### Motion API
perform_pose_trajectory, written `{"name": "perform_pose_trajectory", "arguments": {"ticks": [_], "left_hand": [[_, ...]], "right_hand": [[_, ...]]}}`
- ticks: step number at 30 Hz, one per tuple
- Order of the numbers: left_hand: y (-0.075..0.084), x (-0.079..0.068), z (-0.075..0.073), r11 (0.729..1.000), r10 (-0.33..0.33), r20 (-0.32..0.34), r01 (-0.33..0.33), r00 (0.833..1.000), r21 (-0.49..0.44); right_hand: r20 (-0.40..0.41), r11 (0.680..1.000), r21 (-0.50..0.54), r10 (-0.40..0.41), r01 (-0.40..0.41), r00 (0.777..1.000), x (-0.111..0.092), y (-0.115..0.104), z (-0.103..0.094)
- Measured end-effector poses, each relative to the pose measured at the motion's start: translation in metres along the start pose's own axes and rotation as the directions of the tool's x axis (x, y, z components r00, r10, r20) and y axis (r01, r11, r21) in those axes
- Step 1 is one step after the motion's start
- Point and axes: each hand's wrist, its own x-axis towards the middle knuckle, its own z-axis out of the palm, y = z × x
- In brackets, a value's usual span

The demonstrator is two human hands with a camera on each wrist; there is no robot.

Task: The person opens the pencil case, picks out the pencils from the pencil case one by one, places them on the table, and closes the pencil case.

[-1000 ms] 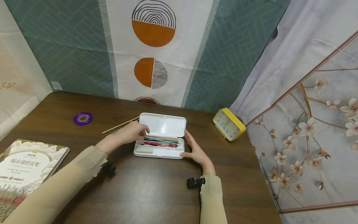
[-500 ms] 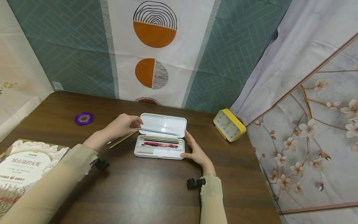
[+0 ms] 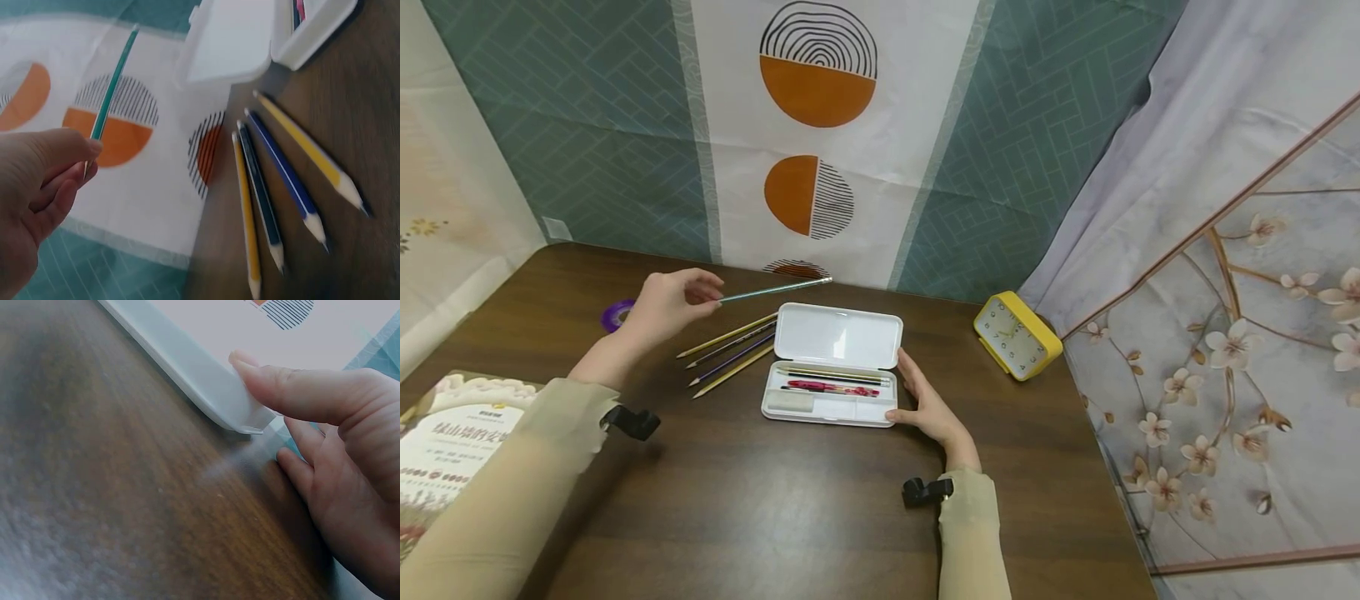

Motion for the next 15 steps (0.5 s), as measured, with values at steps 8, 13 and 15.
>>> {"name": "perform_pose_trajectory", "arguments": {"ticks": [8, 13, 15], "left_hand": [[-0.025, -0.006, -0.001, 0.993, -0.119, -0.075, 0.117, 0.99, -0.024], [-0.041, -0.01, 0.004, 0.984, -0.177, -0.069, 0.176, 0.982, -0.023], [-0.046, -0.011, 0.007, 0.982, -0.191, -0.061, 0.191, 0.98, -0.018]], "right_hand": [[-0.003, 1.0, 0.009, -0.002, 0.002, 1.0, -0.001, 0.0, 0.0], [0.0, 1.0, 0.005, -0.002, 0.002, 1.0, 0.0, 0.002, 0.0], [-0.001, 1.0, 0.004, 0.0, 0.0, 1.0, 0.0, 0.002, 0.0]]}}
